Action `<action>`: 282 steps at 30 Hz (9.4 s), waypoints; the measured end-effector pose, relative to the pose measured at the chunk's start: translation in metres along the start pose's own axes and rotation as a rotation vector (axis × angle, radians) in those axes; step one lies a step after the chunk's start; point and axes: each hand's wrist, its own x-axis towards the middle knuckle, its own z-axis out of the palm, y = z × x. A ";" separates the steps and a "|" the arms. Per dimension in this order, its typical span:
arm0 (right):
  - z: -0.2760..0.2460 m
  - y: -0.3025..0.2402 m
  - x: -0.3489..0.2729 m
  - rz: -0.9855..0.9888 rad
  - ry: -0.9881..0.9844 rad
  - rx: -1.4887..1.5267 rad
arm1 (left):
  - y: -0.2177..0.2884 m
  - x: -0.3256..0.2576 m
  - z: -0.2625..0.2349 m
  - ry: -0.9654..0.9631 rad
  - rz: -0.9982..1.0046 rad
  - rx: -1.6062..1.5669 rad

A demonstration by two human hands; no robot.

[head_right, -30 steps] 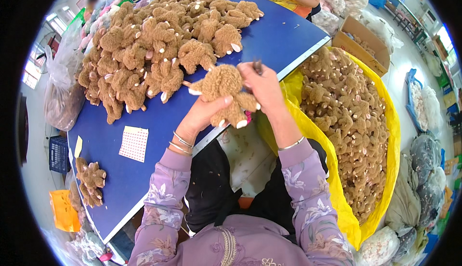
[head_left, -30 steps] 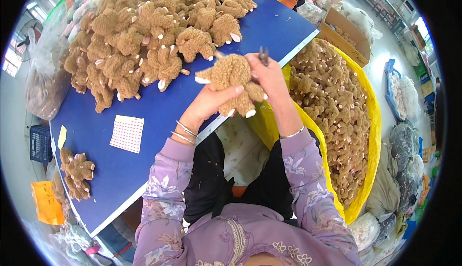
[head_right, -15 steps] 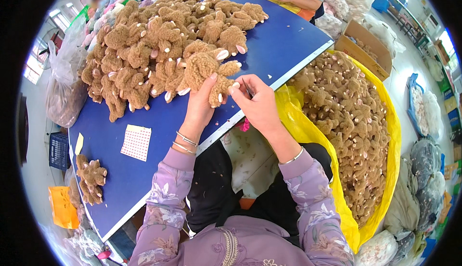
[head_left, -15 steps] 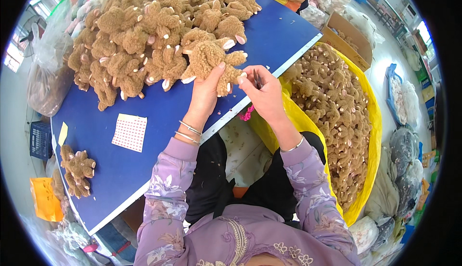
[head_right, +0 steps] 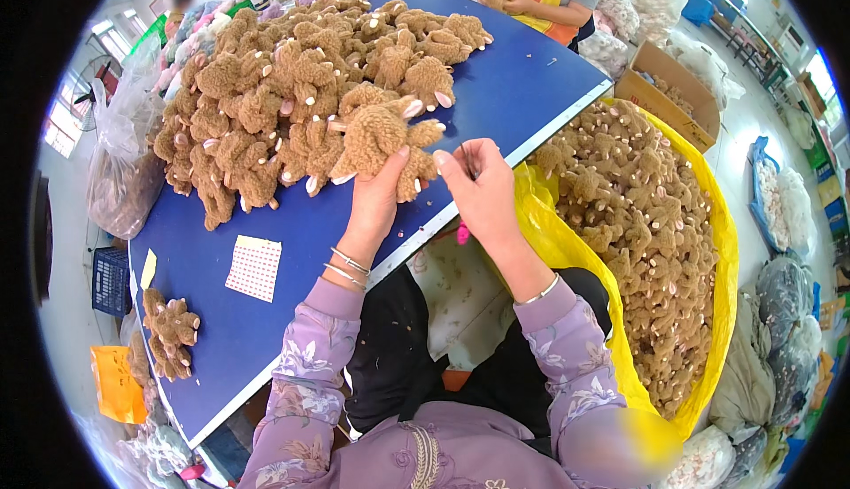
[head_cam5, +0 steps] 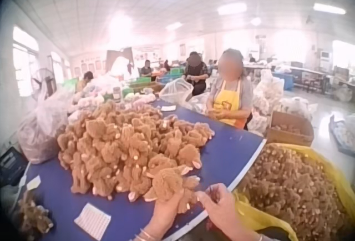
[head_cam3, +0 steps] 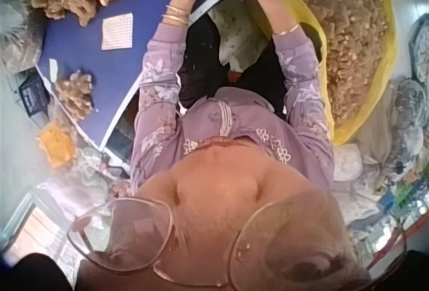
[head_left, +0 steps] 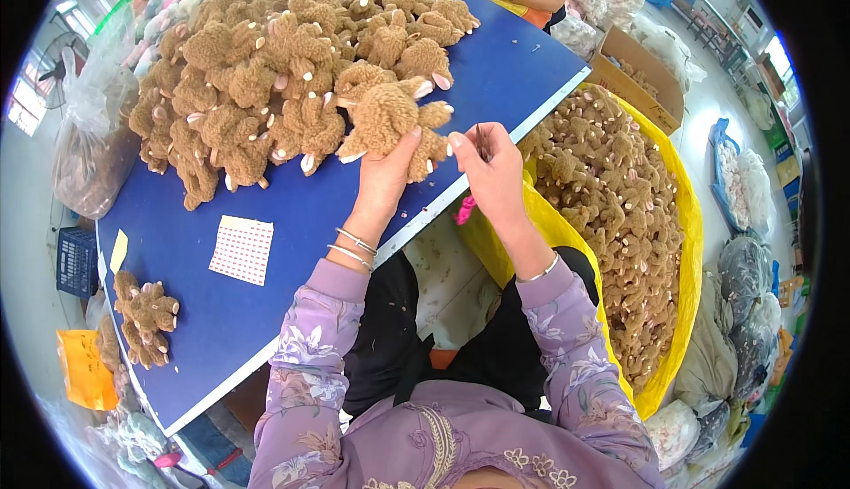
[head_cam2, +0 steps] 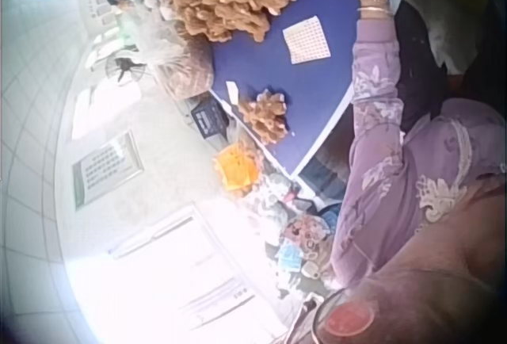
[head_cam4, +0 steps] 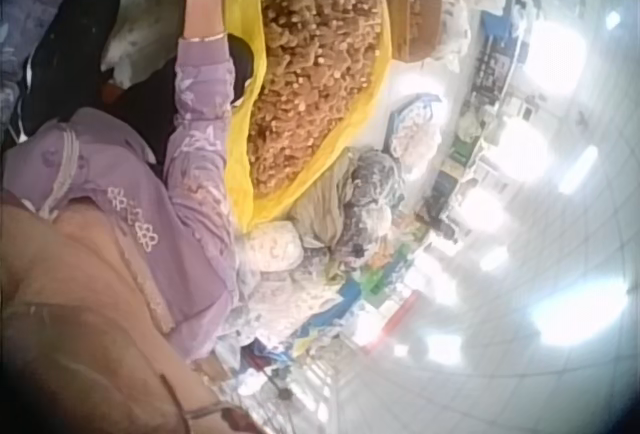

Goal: The person trims excess fabric and threads from small brown stuffed toys using scissors. They repeatedly pick up each toy, snip around the edges, and place the finished items on a blue table. The person also applies small stickers to the toys during the process.

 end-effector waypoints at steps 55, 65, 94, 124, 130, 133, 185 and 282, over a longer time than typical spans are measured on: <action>0.003 0.002 -0.002 -0.174 -0.155 -0.196 | -0.007 0.004 -0.006 0.044 -0.034 -0.048; -0.007 -0.012 0.003 0.390 -0.192 0.233 | -0.003 0.002 -0.002 0.041 -0.060 0.116; -0.022 0.002 0.018 0.142 -0.222 0.339 | 0.001 -0.010 0.000 -0.457 -0.259 0.109; -0.013 0.002 0.001 -0.037 -0.102 -0.016 | 0.003 -0.017 -0.012 -0.475 -0.481 0.233; -0.012 0.009 0.005 -0.063 -0.067 0.070 | 0.004 -0.012 -0.017 -0.536 -0.530 0.072; -0.021 0.013 0.013 -0.010 0.083 -0.293 | 0.013 -0.011 -0.013 -0.506 -0.448 -0.019; -0.005 0.000 0.001 -0.060 -0.190 -0.234 | 0.015 -0.010 -0.014 -0.033 -0.054 0.334; -0.014 0.013 -0.002 -0.098 -0.118 0.149 | 0.010 -0.010 -0.002 -0.015 -0.055 -0.265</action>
